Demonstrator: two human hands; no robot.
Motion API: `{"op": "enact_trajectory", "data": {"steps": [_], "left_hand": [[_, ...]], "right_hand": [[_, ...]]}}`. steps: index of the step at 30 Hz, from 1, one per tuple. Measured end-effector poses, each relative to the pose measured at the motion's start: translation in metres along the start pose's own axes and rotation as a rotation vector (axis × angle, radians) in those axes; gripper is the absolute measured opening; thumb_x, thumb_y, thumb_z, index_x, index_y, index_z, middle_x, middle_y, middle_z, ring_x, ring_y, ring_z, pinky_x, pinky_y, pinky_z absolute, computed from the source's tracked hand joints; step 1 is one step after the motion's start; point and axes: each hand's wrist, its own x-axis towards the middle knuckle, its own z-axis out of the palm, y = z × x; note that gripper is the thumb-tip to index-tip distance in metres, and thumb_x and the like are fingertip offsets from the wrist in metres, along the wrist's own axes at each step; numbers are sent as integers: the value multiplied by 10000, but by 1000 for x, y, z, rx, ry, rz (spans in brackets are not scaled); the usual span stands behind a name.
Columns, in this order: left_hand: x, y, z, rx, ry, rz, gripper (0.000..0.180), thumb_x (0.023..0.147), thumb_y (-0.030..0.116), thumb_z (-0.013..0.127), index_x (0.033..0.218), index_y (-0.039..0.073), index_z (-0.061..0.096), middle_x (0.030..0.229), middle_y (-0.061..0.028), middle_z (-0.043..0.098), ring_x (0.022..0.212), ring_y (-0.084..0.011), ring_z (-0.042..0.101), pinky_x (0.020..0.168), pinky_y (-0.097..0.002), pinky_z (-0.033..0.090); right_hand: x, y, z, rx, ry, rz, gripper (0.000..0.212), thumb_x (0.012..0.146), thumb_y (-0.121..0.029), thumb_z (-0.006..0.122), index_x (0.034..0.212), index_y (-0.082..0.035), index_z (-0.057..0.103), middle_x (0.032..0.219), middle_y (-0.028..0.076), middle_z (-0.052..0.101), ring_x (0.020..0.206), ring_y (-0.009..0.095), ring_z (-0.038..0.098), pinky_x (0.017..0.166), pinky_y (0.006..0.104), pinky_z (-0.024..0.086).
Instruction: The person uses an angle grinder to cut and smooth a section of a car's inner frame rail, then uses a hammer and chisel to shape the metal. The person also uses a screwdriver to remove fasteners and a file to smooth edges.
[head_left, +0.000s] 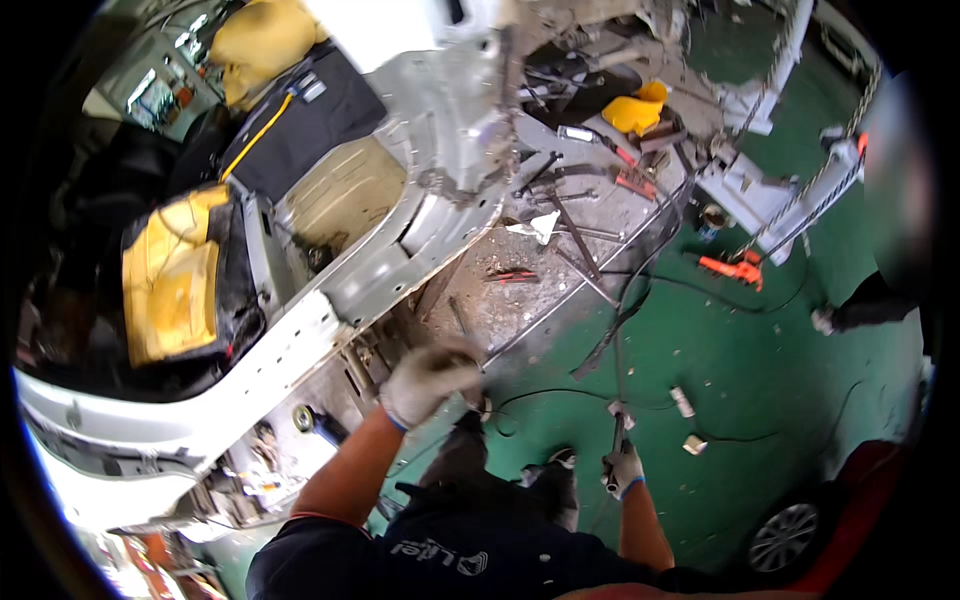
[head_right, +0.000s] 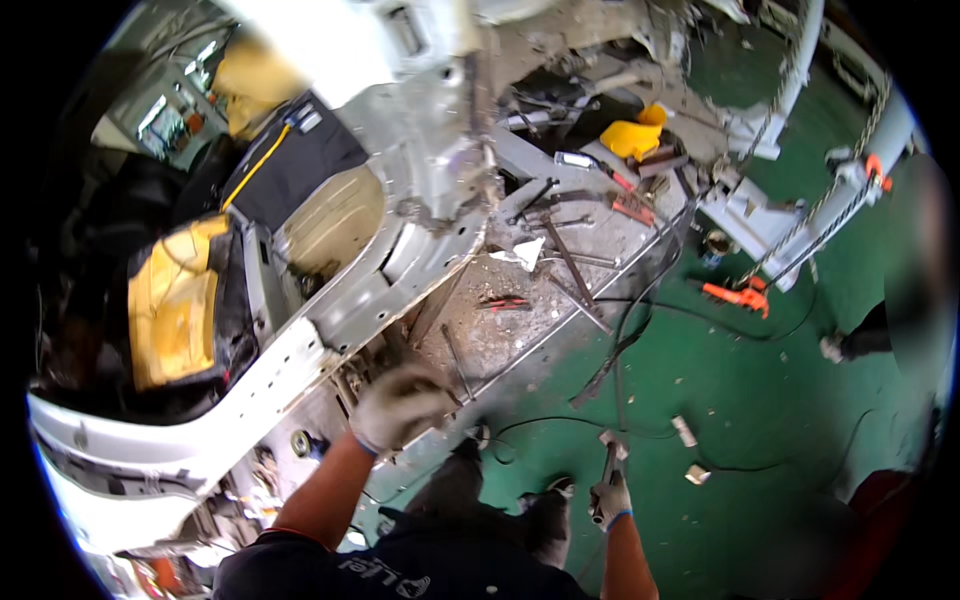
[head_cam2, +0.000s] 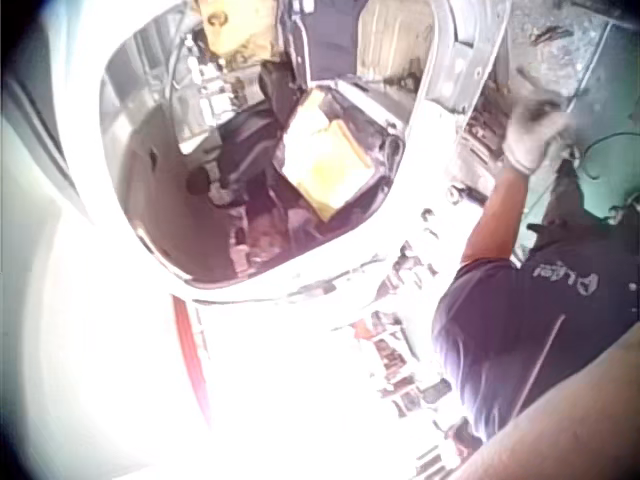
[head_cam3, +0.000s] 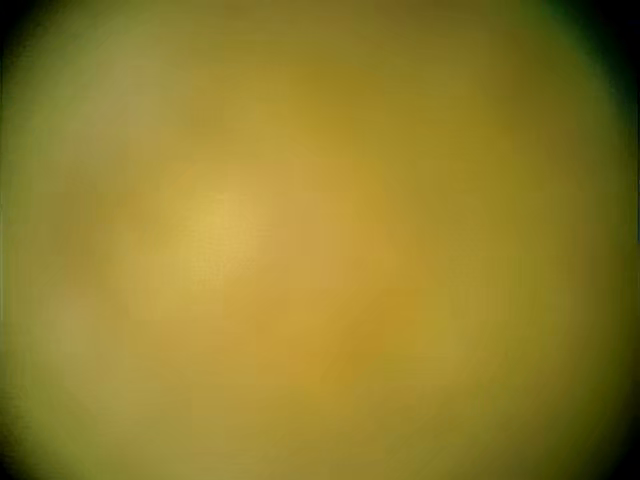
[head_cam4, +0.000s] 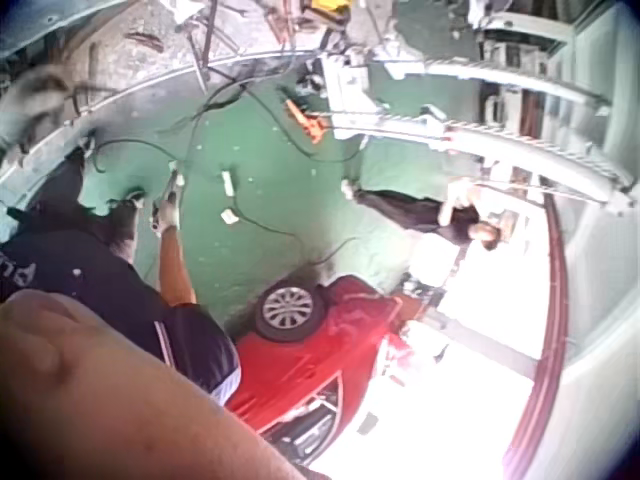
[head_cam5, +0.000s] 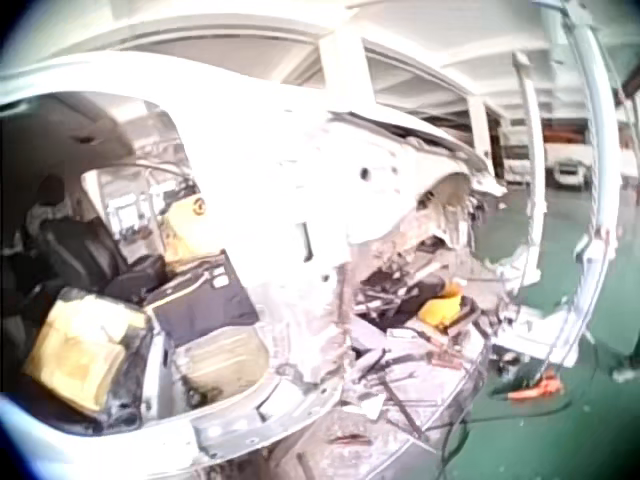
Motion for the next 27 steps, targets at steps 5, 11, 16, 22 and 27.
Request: {"op": "enact_trajectory", "data": {"steps": [5, 11, 16, 22, 27], "left_hand": [[47, 100, -36, -24, 322, 250, 310, 1088, 335, 636, 1149, 39, 701, 848, -54, 671, 779, -153, 647, 749, -309, 533], [116, 77, -87, -76, 291, 548, 321, 1122, 312, 577, 979, 38, 662, 837, -32, 599, 802, -137, 555, 751, -319, 467], [167, 61, -110, -193, 93, 530, 271, 1102, 287, 605, 991, 47, 663, 853, -34, 588, 803, -124, 544, 751, -310, 472], [193, 62, -114, -465, 93, 494, 316, 1114, 349, 593, 970, 67, 606, 750, 16, 550, 688, -97, 508, 653, -284, 444], [195, 64, -116, -531, 71, 482, 375, 1129, 408, 558, 963, 73, 586, 726, 6, 585, 633, -83, 524, 609, -275, 451]], "right_hand": [[-134, -121, 33, -358, 224, -491, 706, 870, 30, 543, 1547, -98, 390, 788, 53, 580, 542, 142, 556, 438, 316, 465], [-182, -110, 135, -42, 431, -800, 556, 899, -1, 589, 1450, 12, 519, 828, 58, 626, 557, 135, 565, 499, 289, 494], [-238, -140, 211, 38, 400, -803, 292, 1008, -136, 616, 1250, 28, 613, 653, 42, 543, 463, 144, 503, 442, 309, 446], [-261, -132, 272, -149, 515, -580, 215, 975, -149, 667, 1125, 6, 664, 687, 36, 586, 462, 136, 533, 423, 285, 459], [-267, -132, 306, -283, 493, -543, 248, 960, -129, 684, 1147, 32, 663, 729, 44, 607, 540, 140, 579, 479, 300, 488]]}}
